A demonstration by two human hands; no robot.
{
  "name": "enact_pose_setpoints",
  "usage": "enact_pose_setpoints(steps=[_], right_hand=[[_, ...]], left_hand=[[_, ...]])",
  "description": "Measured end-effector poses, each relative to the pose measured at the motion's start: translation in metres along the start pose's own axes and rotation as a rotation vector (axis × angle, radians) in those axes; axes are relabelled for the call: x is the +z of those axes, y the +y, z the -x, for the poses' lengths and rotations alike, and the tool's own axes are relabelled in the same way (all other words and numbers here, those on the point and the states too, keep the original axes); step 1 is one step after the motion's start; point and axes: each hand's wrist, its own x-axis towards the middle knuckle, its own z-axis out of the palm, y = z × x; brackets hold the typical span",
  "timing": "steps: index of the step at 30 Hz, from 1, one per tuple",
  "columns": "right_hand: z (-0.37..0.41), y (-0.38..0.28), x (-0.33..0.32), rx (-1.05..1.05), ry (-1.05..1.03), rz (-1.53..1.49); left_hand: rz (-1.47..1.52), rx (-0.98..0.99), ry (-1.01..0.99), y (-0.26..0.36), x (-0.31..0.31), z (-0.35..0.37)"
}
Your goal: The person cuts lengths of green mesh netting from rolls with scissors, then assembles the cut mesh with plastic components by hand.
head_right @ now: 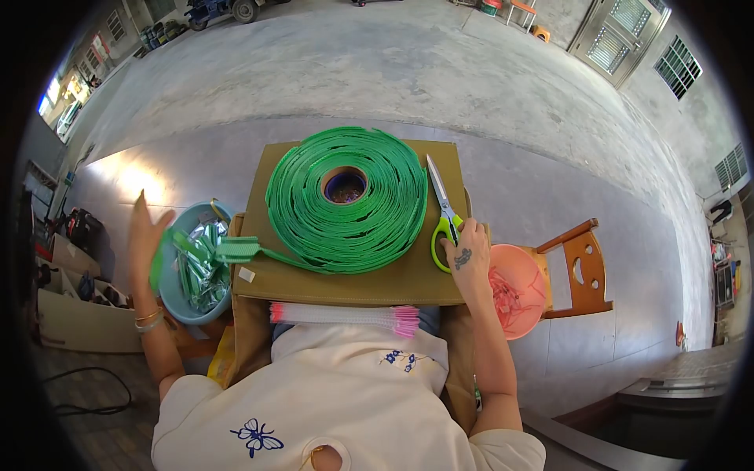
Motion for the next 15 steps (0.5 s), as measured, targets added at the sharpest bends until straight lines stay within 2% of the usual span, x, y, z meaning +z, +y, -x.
enact_pose_setpoints(steps=[2, 4, 6, 8, 11, 15], right_hand=[[-0.001, 0.003, 0.003, -0.002, 0.005, 0.010], [0.000, 0.004, 0.004, -0.005, 0.010, -0.006], [-0.001, 0.006, 0.005, 0.009, 0.007, -0.021], [-0.002, 0.008, 0.007, 0.039, -0.007, -0.037], [-0.002, 0.010, 0.011, 0.052, 0.004, -0.041], [-0.001, 0.009, 0.013, 0.018, 0.078, -0.044]], left_hand=[[0.313, 0.157, -0.317, 0.052, 0.002, 0.012], [0.590, 0.210, -0.732, 0.105, -0.002, 0.017], [0.464, 0.286, -0.844, 0.132, 0.008, 0.029], [0.421, 0.461, -0.905, 0.159, 0.010, 0.040], [0.395, 0.667, -0.855, 0.189, 0.015, 0.068], [0.354, 0.801, -0.494, 0.210, 0.044, 0.104]])
